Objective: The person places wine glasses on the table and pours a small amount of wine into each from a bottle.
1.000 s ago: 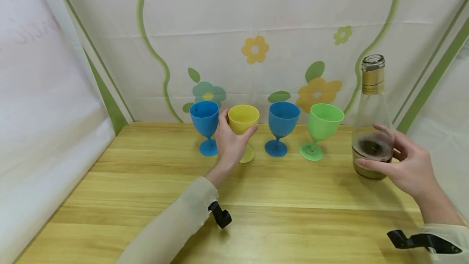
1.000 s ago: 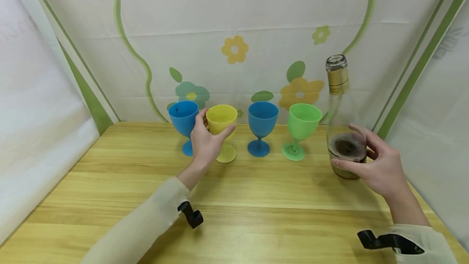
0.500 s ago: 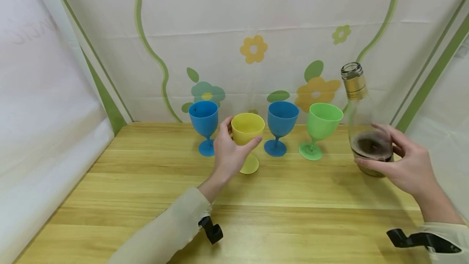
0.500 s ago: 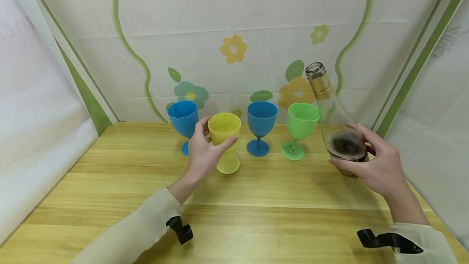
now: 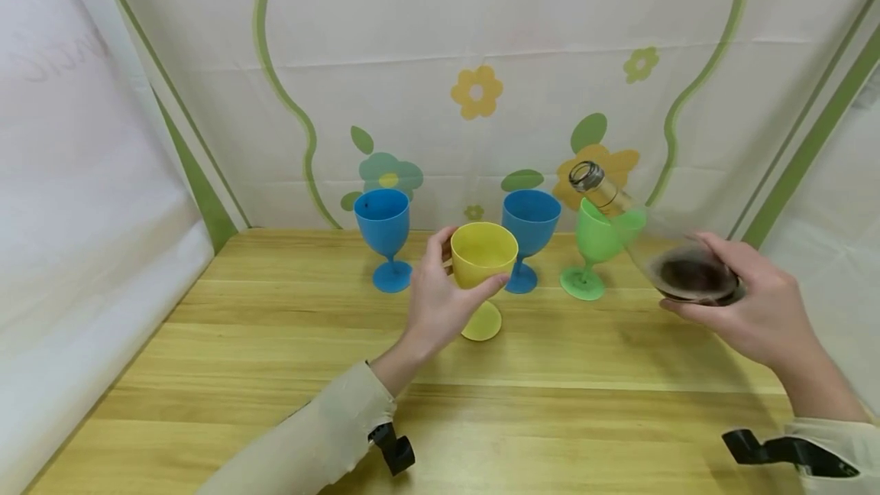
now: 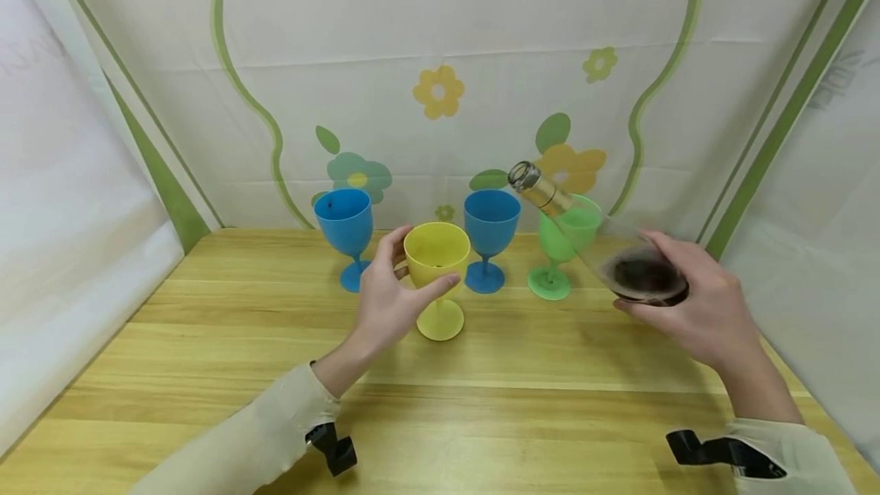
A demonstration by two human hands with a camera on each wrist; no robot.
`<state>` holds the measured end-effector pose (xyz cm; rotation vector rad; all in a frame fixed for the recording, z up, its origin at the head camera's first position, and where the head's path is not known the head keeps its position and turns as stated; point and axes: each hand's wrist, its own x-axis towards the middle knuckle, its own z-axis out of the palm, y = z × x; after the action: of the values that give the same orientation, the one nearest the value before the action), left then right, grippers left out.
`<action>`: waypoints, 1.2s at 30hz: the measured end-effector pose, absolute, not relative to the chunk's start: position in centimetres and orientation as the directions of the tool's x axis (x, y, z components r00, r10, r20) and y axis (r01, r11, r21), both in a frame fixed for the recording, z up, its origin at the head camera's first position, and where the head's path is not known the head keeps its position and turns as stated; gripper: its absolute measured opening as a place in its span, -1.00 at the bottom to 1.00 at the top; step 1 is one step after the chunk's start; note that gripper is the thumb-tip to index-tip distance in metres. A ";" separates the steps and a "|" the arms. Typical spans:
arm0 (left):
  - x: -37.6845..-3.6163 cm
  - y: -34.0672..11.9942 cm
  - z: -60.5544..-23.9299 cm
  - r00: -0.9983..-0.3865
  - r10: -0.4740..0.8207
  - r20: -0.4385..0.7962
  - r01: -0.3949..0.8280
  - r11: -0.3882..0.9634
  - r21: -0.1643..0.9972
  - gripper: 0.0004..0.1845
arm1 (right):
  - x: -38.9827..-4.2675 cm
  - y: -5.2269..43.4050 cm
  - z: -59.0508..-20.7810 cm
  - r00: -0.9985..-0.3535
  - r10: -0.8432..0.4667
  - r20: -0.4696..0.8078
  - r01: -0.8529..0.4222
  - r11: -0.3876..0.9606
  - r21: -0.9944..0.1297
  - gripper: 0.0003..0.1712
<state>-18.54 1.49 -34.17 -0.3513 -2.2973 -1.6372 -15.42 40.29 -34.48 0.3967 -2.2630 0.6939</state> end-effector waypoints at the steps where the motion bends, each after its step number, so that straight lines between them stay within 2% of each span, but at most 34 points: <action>1: -18.5 1.5 -34.1 -0.925 0.029 0.379 0.367 0.324 0.872 0.00 | -15.4 40.2 -34.4 -0.686 -0.089 0.722 -0.467 0.815 -0.343 0.30; 8: -18.2 1.4 -34.3 -0.922 0.050 0.384 0.375 0.362 0.853 0.02 | -15.1 40.0 -33.9 -0.692 -0.119 0.712 -0.445 0.847 -0.292 0.33; 15: -18.3 1.2 -34.5 -0.921 0.066 0.383 0.379 0.372 0.847 0.04 | -15.1 40.3 -33.5 -0.661 -0.165 0.732 -0.443 0.873 -0.203 0.18; 22: -18.5 1.3 -34.2 -0.921 0.069 0.383 0.384 0.324 0.865 0.05 | -15.0 40.1 -33.2 -0.625 -0.207 0.753 -0.418 0.903 -0.098 0.26; 28: -18.4 1.4 -34.1 -0.927 0.057 0.370 0.368 0.311 0.876 -0.01 | -14.5 39.5 -32.6 -0.599 -0.257 0.758 -0.390 0.921 0.004 0.23; 36: -18.5 1.4 -34.3 -0.932 0.039 0.361 0.357 0.286 0.889 -0.02 | -14.4 39.3 -32.4 -0.570 -0.295 0.766 -0.387 0.920 0.066 0.17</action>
<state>-18.45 1.38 -34.31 -0.3624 -2.2883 -1.6916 -14.41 39.28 -32.38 0.4834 -2.2154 0.1364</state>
